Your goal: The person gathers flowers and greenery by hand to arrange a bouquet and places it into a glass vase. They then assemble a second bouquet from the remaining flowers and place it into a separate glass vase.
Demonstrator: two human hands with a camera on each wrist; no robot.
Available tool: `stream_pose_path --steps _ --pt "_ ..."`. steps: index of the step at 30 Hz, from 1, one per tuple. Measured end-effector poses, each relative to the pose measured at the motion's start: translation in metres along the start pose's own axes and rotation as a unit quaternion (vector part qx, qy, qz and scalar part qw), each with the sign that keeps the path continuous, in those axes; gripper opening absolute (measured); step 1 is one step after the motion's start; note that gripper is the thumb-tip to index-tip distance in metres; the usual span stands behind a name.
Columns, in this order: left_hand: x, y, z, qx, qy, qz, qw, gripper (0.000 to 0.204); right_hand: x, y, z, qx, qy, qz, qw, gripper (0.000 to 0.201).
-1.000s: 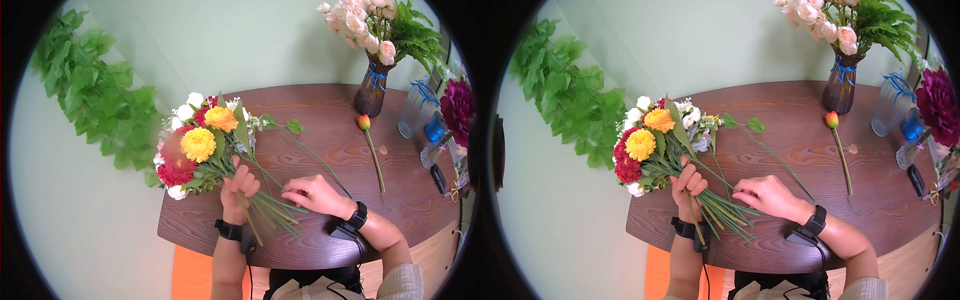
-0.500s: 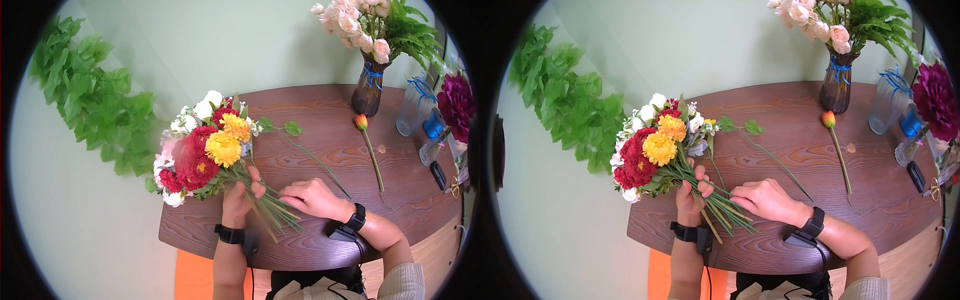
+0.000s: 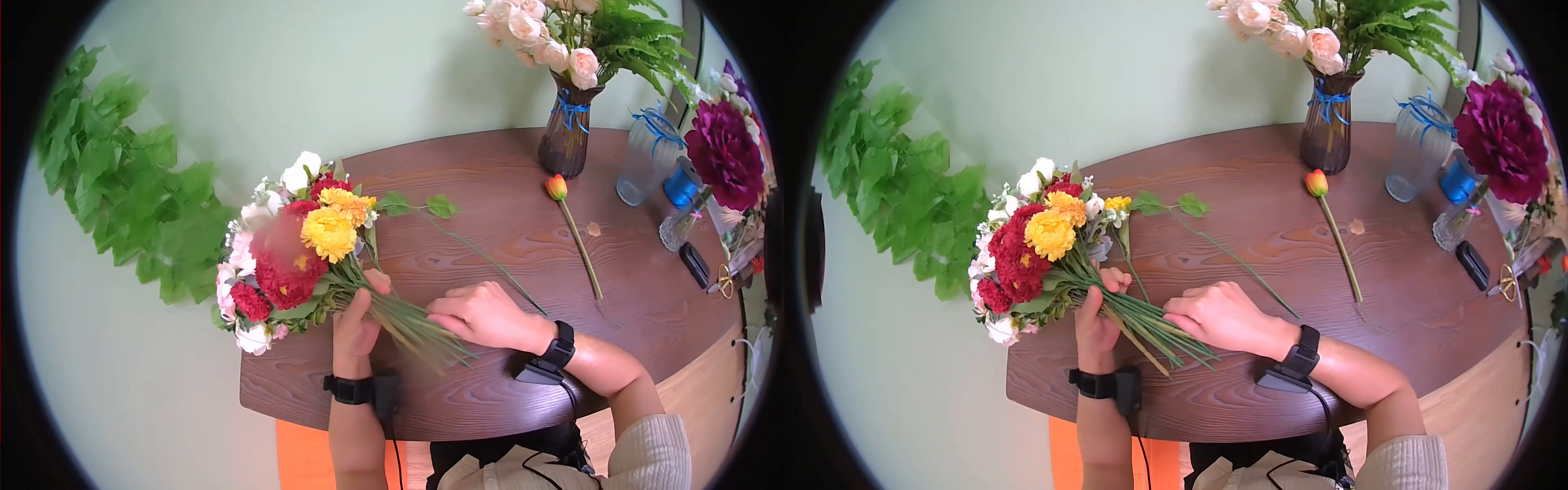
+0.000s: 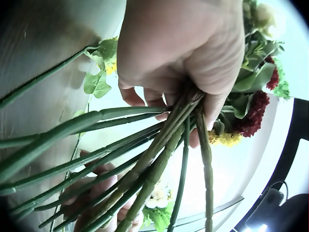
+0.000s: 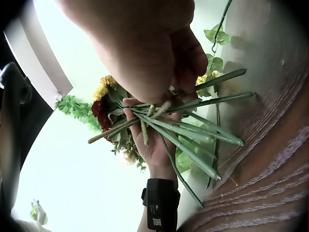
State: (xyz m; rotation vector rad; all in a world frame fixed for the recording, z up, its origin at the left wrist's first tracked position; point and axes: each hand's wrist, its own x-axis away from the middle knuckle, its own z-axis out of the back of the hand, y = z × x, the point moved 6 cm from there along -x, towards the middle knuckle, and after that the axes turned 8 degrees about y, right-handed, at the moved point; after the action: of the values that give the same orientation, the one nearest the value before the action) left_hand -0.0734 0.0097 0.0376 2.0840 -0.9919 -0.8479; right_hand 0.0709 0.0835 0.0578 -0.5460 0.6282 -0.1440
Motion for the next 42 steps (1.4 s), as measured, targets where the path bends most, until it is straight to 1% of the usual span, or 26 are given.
stream_pose_path --steps 2,4,6,7,9,10,12,14,15,16,18,19,21,22,24,26,28,30,31,33,34,36,37,38,40,42 --pt "0.0 0.0 0.001 -0.007 0.007 -0.016 1.0 0.026 -0.001 -0.002 0.0 0.0 -0.006 0.001 1.0 0.013" --pt "0.002 -0.002 -0.003 0.015 0.014 0.021 1.0 0.023 -0.003 -0.002 0.002 -0.004 -0.007 0.007 1.0 0.013" --pt "0.002 -0.001 -0.008 0.044 0.01 0.03 0.999 0.021 -0.005 -0.001 0.006 -0.008 -0.009 0.014 1.0 0.014" --pt "0.002 -0.001 -0.01 0.072 0.006 0.038 0.997 0.02 -0.007 0.001 0.012 -0.003 0.002 0.0 1.0 0.016" --pt "0.001 -0.002 -0.009 0.082 0.006 0.04 0.996 0.019 -0.012 0.006 0.025 0.005 0.029 -0.04 0.999 0.019" --pt "0.0 -0.002 -0.008 0.09 0.006 0.041 0.995 0.019 -0.015 0.008 0.028 0.004 0.025 -0.036 0.999 0.019" --pt "-0.001 -0.005 -0.002 0.1 0.01 0.042 0.994 0.018 -0.016 0.022 0.045 0.08 0.086 -0.094 0.989 0.022" --pt "-0.002 -0.005 -0.002 0.109 0.015 0.04 0.993 0.017 -0.013 0.035 0.051 0.194 0.099 -0.1 0.971 0.025" --pt "-0.002 -0.004 -0.004 0.115 0.012 0.041 0.992 0.017 -0.011 0.042 0.052 0.217 0.068 -0.126 0.966 0.028" --pt "-0.002 -0.004 -0.006 0.121 0.009 0.042 0.992 0.017 -0.008 0.049 0.051 0.242 0.045 -0.133 0.96 0.029" --pt "-0.003 -0.002 -0.008 0.108 -0.002 0.029 0.994 0.016 -0.004 0.061 0.048 0.276 -0.045 -0.163 0.946 0.027" --pt "-0.003 -0.003 -0.007 0.117 0.006 0.039 0.992 0.016 -0.003 0.063 0.049 0.276 -0.047 -0.157 0.947 0.027" --pt "-0.003 -0.004 -0.006 0.132 0.018 0.053 0.99 0.017 0.001 0.072 0.045 0.24 -0.082 -0.194 0.948 0.022" --pt "-0.003 -0.003 -0.006 0.133 0.022 0.048 0.99 0.017 0.002 0.072 0.044 0.241 -0.085 -0.189 0.948 0.022" --pt "-0.003 -0.001 -0.01 0.13 0.015 0.047 0.99 0.017 0.0 0.071 0.043 0.193 -0.06 -0.181 0.962 0.017" --pt "-0.003 -0.001 -0.009 0.136 0.016 0.038 0.99 0.016 -0.003 0.069 0.043 0.166 -0.056 -0.18 0.968 0.016" --pt "-0.004 -0.001 -0.01 0.117 -0.003 0.032 0.993 0.014 -0.008 0.064 0.043 0.14 -0.051 -0.18 0.972 0.014" --pt "-0.004 -0.002 -0.009 0.122 0.007 0.031 0.992 0.014 -0.011 0.059 0.048 0.0 0.009 -0.277 0.961 0.011" --pt "-0.004 -0.003 -0.008 0.119 0.018 0.036 0.992 0.014 -0.013 0.052 0.047 0.001 0.005 -0.274 0.962 0.011" --pt "-0.004 -0.003 -0.006 0.118 0.031 0.037 0.992 0.013 -0.019 0.035 0.054 -0.138 0.111 -0.234 0.956 0.006" --pt "-0.004 -0.002 -0.006 0.116 0.035 0.036 0.992 0.012 -0.019 0.031 0.051 -0.137 0.108 -0.232 0.957 0.006" --pt "-0.004 -0.001 -0.008 0.114 0.039 0.035 0.992 0.012 -0.018 0.012 0.048 -0.17 0.123 -0.137 0.968 0.005" --pt "-0.004 0.0 -0.008 0.111 0.043 0.031 0.992 0.012 -0.017 0.006 0.044 -0.158 0.116 -0.102 0.975 0.006" --pt "-0.004 0.001 -0.009 0.106 0.047 0.027 0.993 0.011 -0.015 0.0 0.039 -0.151 0.112 -0.087 0.978 0.007" --pt "-0.004 0.002 -0.01 0.098 0.048 0.023 0.994 0.012 -0.013 -0.012 0.032 -0.1 0.107 -0.002 0.989 0.008" --pt "-0.003 0.001 -0.009 0.09 0.049 0.019 0.995 0.012 -0.015 -0.025 0.027 -0.064 0.088 0.052 0.993 0.009"
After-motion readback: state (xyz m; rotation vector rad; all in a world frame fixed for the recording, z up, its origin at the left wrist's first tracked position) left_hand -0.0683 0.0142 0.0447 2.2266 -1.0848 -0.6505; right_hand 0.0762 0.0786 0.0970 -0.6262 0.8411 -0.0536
